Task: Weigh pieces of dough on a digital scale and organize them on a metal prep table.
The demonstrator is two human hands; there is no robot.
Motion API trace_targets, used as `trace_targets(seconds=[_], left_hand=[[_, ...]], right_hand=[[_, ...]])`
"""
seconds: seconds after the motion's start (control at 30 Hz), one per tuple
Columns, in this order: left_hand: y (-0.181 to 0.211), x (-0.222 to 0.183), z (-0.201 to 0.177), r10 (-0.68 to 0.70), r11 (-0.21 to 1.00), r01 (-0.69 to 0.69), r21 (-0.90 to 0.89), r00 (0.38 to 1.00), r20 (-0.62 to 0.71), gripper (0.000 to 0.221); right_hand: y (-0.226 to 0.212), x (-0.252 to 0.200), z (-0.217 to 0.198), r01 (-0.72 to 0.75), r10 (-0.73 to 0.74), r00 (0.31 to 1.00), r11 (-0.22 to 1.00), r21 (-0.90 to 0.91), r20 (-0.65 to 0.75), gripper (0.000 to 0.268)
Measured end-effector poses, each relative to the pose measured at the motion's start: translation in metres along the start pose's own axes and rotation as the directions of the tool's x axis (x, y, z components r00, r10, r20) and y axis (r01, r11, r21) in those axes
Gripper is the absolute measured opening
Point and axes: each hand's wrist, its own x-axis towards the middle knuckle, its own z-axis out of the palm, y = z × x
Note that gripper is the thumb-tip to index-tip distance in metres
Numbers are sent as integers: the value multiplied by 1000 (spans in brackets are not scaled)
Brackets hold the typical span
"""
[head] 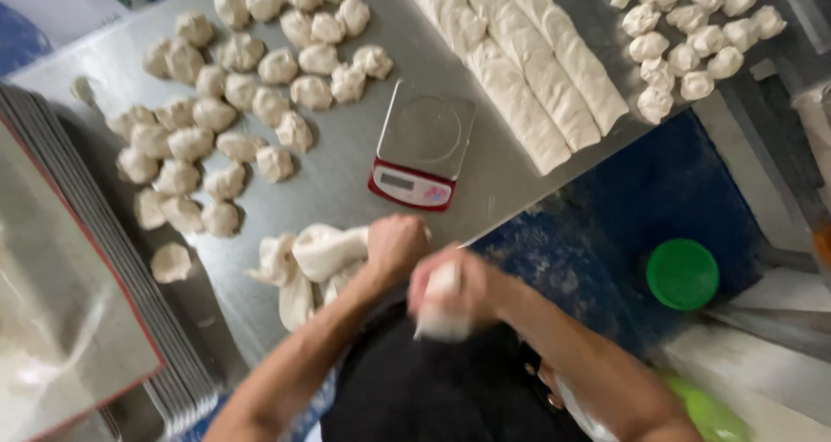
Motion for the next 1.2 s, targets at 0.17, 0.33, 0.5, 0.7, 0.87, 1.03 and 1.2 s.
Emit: trace_targets(seconds=[0.17, 0.33, 0.5, 0.7, 0.87, 1.03, 1.2], left_hand=[[-21, -5, 8, -18, 980, 21, -198, 1000, 13, 19], [-39, -24, -1, -90, 804, -32, -593, 981, -174, 34], [-46, -36, -18, -317, 644, 189, -741, 948, -34, 31], [-39, -34, -22, -314, 673, 175, -719, 947, -63, 25], [-30, -25, -19, -271, 729, 184, -659, 962, -31, 20], [-27, -18, -14, -139, 638, 151, -755, 987, 80, 19], [-18, -25, -31, 9, 529, 115, -841, 990, 142, 24]], right_hand=[[-99, -1, -1, 763, -755, 646, 636, -117, 110, 50], [31, 115, -45, 295, -723, 616, 580, -760, -313, 36], [114, 100, -29, 115, -595, 791, 372, -921, -141, 51], [158, 103, -70, 110, -438, 899, 176, -978, 22, 62], [106, 86, -75, 128, -458, 886, 392, -911, -72, 33], [68, 53, -20, 185, -270, 949, 893, -410, -160, 36], [75, 45, -19, 146, -289, 898, 907, -395, -332, 16]])
